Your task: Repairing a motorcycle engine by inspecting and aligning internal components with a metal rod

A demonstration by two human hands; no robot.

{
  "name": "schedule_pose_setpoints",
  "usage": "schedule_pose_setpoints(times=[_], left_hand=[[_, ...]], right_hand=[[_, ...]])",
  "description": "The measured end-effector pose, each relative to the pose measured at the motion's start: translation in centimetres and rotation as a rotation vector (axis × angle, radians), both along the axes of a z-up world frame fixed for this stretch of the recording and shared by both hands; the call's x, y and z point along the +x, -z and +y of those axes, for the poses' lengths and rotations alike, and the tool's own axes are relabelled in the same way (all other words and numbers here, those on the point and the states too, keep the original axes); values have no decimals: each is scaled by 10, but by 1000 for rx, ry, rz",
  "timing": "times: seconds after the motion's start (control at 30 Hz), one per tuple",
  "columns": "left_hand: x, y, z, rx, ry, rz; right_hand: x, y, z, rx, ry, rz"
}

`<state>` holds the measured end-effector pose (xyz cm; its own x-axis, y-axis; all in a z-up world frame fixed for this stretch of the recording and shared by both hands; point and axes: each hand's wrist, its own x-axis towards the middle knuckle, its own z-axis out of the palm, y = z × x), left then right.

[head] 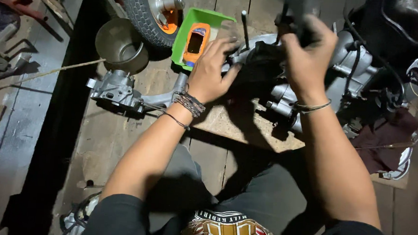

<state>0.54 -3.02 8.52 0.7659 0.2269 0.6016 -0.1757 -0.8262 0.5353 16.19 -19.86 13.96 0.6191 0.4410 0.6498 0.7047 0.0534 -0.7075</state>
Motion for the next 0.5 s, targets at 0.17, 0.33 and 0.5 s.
schedule_pose_setpoints(times=[0.17, 0.33, 0.5], left_hand=[[3, 20, -5, 6, -60, 55], [6, 28, 1, 19, -34, 25], [12, 31, 1, 98, -32, -170]], right_hand=[[61, 72, -63, -41, 306, 16], [-21, -25, -48, 63, -58, -137], [-38, -6, -46, -283, -101, -240]])
